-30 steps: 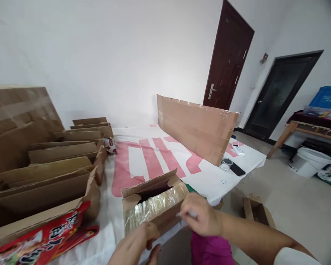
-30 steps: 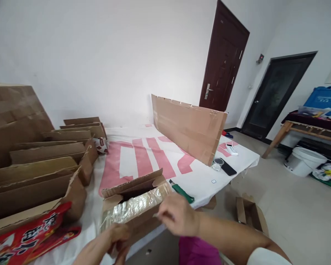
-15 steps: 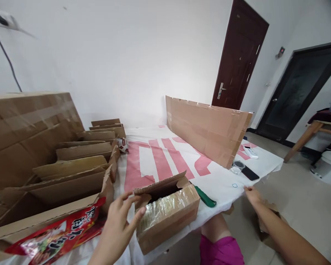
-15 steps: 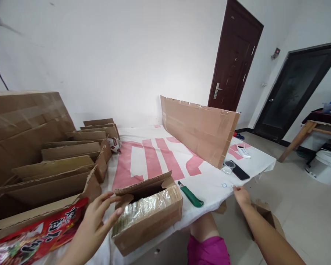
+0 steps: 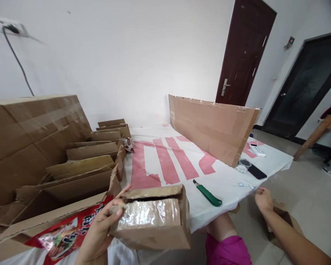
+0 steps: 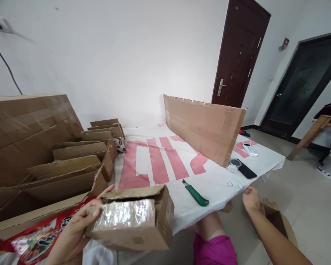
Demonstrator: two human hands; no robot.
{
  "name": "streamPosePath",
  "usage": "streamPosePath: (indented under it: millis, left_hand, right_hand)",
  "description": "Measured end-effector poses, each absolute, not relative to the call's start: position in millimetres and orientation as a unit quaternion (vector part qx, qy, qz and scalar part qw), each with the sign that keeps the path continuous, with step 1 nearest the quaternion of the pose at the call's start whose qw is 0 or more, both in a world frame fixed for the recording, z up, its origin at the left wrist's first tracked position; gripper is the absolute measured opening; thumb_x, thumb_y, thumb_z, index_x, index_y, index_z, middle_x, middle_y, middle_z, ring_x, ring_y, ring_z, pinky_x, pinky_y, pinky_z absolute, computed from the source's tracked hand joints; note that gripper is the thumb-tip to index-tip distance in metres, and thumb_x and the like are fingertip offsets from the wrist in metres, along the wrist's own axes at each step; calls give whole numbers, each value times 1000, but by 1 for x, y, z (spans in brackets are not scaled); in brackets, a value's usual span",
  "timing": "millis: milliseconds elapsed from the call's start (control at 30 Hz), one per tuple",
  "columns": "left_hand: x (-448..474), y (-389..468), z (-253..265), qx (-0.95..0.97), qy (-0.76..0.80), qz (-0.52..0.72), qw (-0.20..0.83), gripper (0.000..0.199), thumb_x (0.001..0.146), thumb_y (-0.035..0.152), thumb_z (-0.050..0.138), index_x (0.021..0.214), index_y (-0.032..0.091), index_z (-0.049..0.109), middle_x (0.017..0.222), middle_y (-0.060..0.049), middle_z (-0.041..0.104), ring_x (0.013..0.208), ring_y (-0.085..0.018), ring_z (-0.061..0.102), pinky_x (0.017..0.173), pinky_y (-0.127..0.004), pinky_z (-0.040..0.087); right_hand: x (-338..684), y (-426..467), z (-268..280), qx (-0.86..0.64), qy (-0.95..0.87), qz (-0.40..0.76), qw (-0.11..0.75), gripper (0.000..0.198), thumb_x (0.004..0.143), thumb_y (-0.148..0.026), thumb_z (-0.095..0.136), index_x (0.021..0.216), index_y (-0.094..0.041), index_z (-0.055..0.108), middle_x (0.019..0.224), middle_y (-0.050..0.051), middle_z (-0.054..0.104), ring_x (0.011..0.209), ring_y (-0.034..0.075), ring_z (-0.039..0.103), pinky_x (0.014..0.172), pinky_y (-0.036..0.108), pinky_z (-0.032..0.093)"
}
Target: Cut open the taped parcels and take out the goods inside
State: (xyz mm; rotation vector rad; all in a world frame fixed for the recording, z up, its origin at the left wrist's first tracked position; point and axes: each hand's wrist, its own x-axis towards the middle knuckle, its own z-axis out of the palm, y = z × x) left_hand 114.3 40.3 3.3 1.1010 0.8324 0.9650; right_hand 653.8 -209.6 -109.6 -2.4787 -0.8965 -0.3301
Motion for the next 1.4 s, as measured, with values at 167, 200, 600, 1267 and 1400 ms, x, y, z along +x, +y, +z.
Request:
streamPosePath:
  millis: [167,200,600,1267,1400]
  left_hand:
    - [108,44,3,417,375,475,678,46,43,38,88,64,16,54,122,-3,65,53,-10,54,46,-22,45]
    - [108,44,3,413,375,476,680,46,43,38,88,64,16,54,123,-3,65,53,-10,54,46,-22,45]
    - [126,31,-3,582,332,476,570,26,63,38,78,66,18,62,142,-8,49,105,-29,61,78,-34,52]
    - [140,37,-16,715,351,405,449,28,82,48,58,87,21,62,147,-14,36,138,-31,33,114,-50,23]
    - [142,40,-19,718,357,403,441,29,82,48,58,85,20,62,145,-13,39,136,-32,36,113,-49,25]
  right_hand:
    - [647,-196,-107,-900,-246,-124,337,40,85,-33,30,108,-11,53,76,15,61,67,27,63,61,37,48]
    - [643,-190,-106,-892,-251,-123,354,39,83,-34,32,108,-11,52,78,14,61,70,27,63,64,37,49]
    - [509,-134,-68,-691,-578,-27,432,24,93,-37,41,107,-20,51,97,8,60,88,19,59,81,34,51]
    - [417,-114,2,-535,-770,-19,346,36,88,-23,55,123,-21,47,115,12,50,107,25,50,90,42,49]
    - [409,-108,7,-536,-779,-49,322,37,83,-21,61,119,-19,50,117,13,50,111,28,47,92,47,46]
